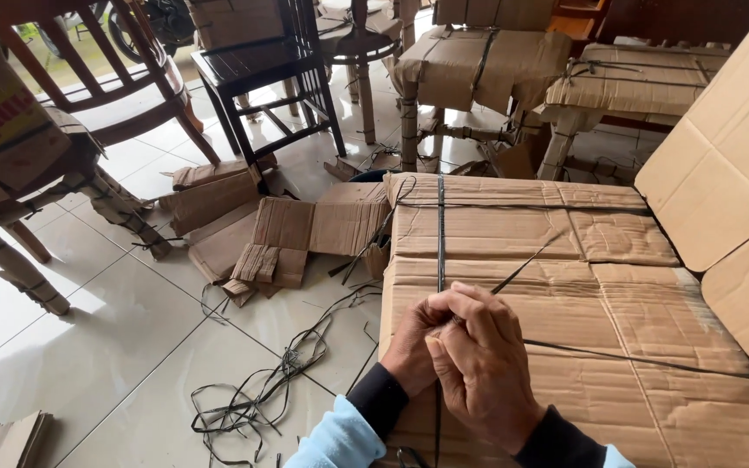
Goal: The person secures cardboard protective wrapping onto a chair by wrapping black plastic strips around the back and seat and tying them into knots by hand.
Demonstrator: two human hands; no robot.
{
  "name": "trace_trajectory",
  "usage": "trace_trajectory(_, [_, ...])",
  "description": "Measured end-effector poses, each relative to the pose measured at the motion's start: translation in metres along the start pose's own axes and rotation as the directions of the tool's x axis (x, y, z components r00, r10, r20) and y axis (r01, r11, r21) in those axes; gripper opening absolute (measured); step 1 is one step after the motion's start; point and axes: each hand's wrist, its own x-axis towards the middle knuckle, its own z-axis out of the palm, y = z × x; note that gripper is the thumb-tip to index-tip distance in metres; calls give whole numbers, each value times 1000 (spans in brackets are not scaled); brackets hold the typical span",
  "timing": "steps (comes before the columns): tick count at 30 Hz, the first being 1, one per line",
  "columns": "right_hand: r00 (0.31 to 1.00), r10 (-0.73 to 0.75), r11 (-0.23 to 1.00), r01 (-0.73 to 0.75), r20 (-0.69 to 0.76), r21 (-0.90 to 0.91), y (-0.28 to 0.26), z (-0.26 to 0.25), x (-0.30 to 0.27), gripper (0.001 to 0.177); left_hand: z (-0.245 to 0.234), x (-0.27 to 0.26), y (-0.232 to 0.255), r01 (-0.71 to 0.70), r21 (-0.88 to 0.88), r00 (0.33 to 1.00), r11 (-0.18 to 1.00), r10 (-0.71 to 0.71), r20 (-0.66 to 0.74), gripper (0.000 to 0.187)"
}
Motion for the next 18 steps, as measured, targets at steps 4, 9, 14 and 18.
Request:
trace_trajectory(4, [1000, -26, 997, 25, 14, 70, -2, 3, 19, 33, -16, 7, -21, 266, -430, 955, 863, -297, -4, 20])
trace_trajectory(9, [679, 694, -181, -160, -241, -970, 18, 115, -5, 13, -24, 9, -44, 270, -336, 959, 902, -285, 7, 17])
trace_trajectory(14, [968, 246, 959, -251, 52, 133, 14, 46, 13, 44, -32, -1, -68, 274, -251, 960, 928, -280, 11, 16])
trace_trajectory(18, [969, 231, 949, -243, 82, 201, 14, 59, 8, 40, -33, -6, -81, 274, -179, 961, 945, -273, 33, 17])
